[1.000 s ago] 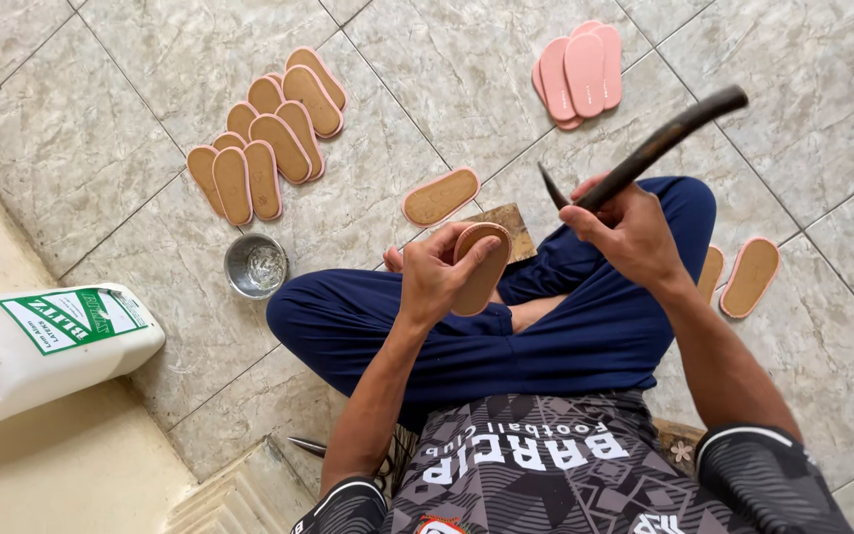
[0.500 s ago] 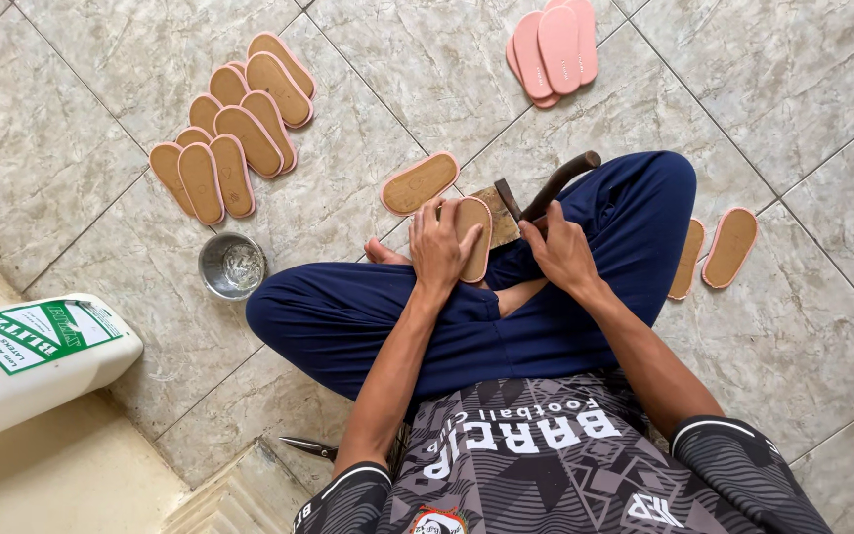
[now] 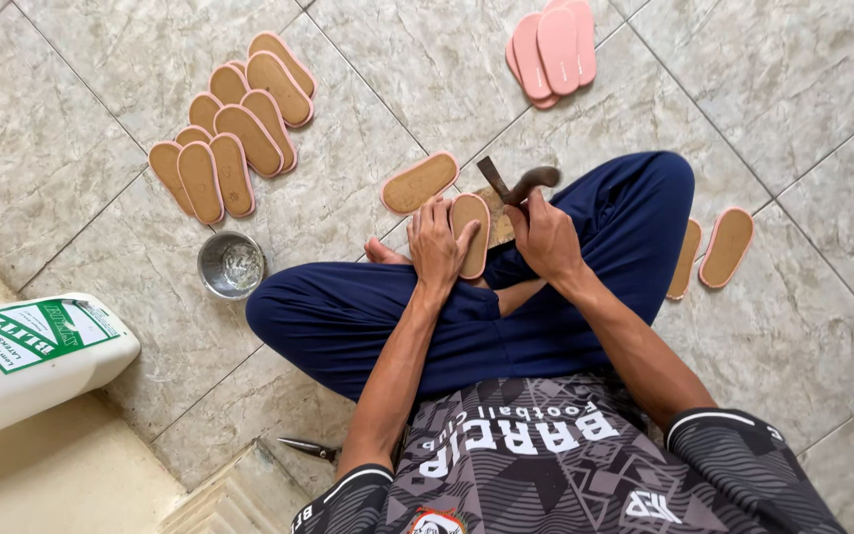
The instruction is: The person sits on the floor and uses a hammer and a small metal tool to tap along the edges of a pink sandal sole placed on a wooden block. They work methodically around the perimeter of the sole, then flip it over to continue tapping the other side.
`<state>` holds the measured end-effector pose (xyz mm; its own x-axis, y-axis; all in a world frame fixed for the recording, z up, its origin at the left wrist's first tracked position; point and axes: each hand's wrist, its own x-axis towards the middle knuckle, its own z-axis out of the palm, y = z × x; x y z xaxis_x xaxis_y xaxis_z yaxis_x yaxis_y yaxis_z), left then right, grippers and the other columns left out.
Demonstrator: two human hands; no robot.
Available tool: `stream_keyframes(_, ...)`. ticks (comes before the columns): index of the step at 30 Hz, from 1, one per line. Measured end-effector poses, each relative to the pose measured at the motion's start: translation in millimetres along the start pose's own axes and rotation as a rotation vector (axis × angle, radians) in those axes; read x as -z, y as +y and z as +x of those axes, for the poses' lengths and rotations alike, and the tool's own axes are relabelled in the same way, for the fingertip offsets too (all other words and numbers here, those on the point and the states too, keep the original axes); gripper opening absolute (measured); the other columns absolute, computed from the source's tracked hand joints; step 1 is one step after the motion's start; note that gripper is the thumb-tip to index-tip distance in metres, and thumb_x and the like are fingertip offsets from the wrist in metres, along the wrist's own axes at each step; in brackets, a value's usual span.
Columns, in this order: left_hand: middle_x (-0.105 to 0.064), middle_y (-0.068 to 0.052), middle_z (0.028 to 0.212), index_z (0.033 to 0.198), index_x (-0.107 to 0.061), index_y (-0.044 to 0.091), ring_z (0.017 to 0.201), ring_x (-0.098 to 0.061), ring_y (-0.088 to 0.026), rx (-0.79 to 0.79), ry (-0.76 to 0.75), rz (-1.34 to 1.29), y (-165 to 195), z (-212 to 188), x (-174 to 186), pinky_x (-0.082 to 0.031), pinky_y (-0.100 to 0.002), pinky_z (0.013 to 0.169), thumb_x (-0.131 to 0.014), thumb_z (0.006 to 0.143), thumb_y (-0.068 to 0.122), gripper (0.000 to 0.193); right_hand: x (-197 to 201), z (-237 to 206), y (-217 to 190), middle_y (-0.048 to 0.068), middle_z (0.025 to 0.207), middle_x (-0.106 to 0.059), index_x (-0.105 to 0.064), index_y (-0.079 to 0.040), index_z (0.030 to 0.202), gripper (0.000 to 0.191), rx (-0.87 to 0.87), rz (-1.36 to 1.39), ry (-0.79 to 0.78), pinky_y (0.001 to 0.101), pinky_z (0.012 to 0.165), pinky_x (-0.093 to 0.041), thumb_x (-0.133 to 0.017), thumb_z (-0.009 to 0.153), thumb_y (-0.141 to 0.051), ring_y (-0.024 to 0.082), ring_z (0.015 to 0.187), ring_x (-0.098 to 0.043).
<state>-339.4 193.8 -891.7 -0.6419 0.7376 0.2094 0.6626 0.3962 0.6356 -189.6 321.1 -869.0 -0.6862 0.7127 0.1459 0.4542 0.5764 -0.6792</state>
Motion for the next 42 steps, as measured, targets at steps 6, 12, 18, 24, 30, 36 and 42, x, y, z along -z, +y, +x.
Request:
stream_keyframes(6,-0.064,-0.011,0.126,0.124,-0.067,0.010,0.119,-0.059,-0.033,-0.004,-0.008,-0.015,3.6,0.1,4.3,-0.044,-0.046,0.103,-0.084,0.081,0.037,0.054,5.0,20.2,-2.4,0.026,0.074,-0.069,-0.063,-0.001,0.111,0.027,-0.056,-0.167,-0.265,0.0554,0.062,-0.052,-0.069,0.095,-0.023,0.047,0.072,-0.068)
stream_keyframes(12,-0.064,-0.012,0.127,0.126,-0.068,0.011,0.119,-0.059,-0.033,-0.005,0.006,-0.002,6.5,2.6,5.9,-0.044,-0.046,0.103,-0.084,0.082,0.037,0.054,8.5,22.8,-2.9,0.028,0.074,-0.068,-0.062,0.000,0.113,0.035,-0.102,-0.294,-0.400,0.0561,0.064,-0.053,-0.071,0.095,-0.027,0.048,0.071,-0.067)
stream_keyframes(18,-0.060,-0.016,0.130,0.120,-0.062,0.003,0.121,-0.058,-0.035,-0.019,-0.022,-0.073,9.7,2.8,7.2,-0.044,-0.047,0.104,-0.086,0.079,0.038,0.059,23.3,25.1,-7.3,0.020,0.084,-0.074,-0.064,-0.003,0.118,0.031,0.034,-0.050,-0.120,0.0516,0.059,-0.053,-0.068,0.097,-0.025,0.042,0.072,-0.070)
stream_keyframes(24,-0.060,-0.015,0.127,0.124,-0.066,0.003,0.119,-0.059,-0.035,-0.052,0.005,-0.098,10.1,-0.1,13.3,-0.046,-0.046,0.102,-0.087,0.077,0.031,0.058,16.1,29.7,-15.9,0.022,0.078,-0.071,-0.072,-0.011,0.106,0.022,-0.077,-0.322,-0.378,0.0520,0.060,-0.052,-0.070,0.097,-0.031,0.043,0.070,-0.068)
stream_keyframes(30,-0.056,-0.022,0.131,0.112,-0.062,-0.005,0.119,-0.057,-0.041,0.001,0.035,-0.160,6.0,1.2,10.4,-0.047,-0.047,0.100,-0.090,0.074,0.030,0.058,16.5,29.5,-13.6,0.021,0.081,-0.071,-0.071,-0.007,0.115,0.027,0.157,-0.176,-0.123,0.0498,0.060,-0.053,-0.070,0.096,-0.025,0.042,0.071,-0.068)
stream_keyframes(36,-0.057,-0.022,0.132,0.109,-0.064,-0.003,0.120,-0.057,-0.040,0.022,0.003,-0.154,5.8,-4.2,9.6,-0.049,-0.046,0.100,-0.090,0.075,0.031,0.054,12.2,35.5,-14.5,0.020,0.084,-0.071,-0.068,-0.006,0.106,0.020,0.116,-0.142,-0.112,0.0501,0.065,-0.052,-0.068,0.105,-0.026,0.041,0.076,-0.069)
stream_keyframes(42,-0.056,-0.020,0.137,0.119,-0.068,0.001,0.134,-0.050,-0.042,-0.119,-0.034,-0.112,1.7,6.6,9.7,-0.041,-0.050,0.110,-0.085,0.078,0.023,0.049,26.1,36.4,-13.3,0.023,0.073,-0.070,-0.070,-0.002,0.116,0.030,-0.066,-0.060,-0.260,0.0493,0.061,-0.051,-0.069,0.098,-0.027,0.042,0.068,-0.070)
